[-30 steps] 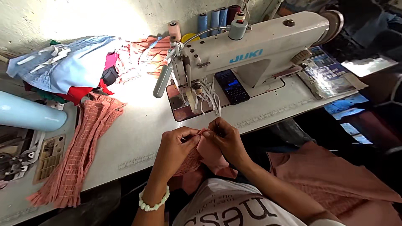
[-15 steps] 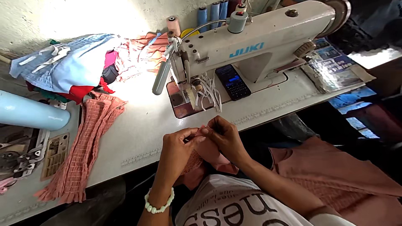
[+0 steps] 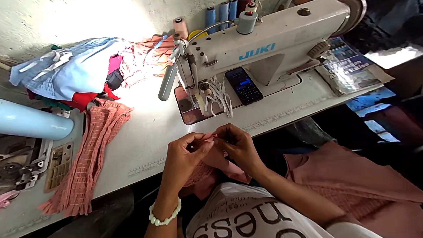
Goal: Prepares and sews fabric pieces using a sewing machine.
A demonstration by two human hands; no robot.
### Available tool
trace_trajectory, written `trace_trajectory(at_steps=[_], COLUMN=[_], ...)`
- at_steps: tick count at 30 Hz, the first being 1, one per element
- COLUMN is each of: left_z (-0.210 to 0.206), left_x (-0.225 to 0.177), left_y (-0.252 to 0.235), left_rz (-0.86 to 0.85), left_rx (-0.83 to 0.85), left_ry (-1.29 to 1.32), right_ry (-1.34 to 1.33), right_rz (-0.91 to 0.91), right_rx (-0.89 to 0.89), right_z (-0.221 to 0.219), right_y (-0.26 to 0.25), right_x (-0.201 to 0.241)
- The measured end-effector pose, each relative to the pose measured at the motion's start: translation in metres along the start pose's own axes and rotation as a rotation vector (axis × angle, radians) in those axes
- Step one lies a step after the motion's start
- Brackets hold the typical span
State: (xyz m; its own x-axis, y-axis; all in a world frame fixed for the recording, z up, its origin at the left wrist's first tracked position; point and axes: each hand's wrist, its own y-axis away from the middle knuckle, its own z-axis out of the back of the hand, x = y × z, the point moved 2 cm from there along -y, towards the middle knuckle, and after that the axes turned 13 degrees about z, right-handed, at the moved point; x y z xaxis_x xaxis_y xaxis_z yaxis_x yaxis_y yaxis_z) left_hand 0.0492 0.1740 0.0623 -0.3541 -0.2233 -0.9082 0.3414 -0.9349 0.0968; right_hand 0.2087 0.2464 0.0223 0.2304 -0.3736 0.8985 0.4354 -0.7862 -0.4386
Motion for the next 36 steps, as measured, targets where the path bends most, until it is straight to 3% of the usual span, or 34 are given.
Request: trace_trajectory(at_steps=[5, 20, 29, 32, 36], left_z=[-0.004, 0.005, 0.004, 0.014, 0.046], left_x=[0.002, 0.003, 0.003, 0.002, -0.002], left_y=[0.003, 0.006, 0.008, 0.008, 0.006], left_rz=[0.004, 0.071, 0.016, -0.017, -0.021], left_rx=[-0.140, -0.084, -0.098, -0.132, -0.258], left_ry=[0.042, 0.089, 0.101, 0.117, 0.071], right_ry=[0.010, -0.057, -0.051, -0.039, 0.007], right_rz=[0.030, 0.042, 0.027, 0.023, 0.037], right_rx=[0.005, 0.046, 0.010, 0.084, 0.312], right_z=[-0.006, -0.006, -0.011, -0.014, -0.022], right_y=[-0.002, -0.002, -0.004, -0.001, 0.014], right_x=[-0.003, 0.008, 0.008, 0.010, 0.017])
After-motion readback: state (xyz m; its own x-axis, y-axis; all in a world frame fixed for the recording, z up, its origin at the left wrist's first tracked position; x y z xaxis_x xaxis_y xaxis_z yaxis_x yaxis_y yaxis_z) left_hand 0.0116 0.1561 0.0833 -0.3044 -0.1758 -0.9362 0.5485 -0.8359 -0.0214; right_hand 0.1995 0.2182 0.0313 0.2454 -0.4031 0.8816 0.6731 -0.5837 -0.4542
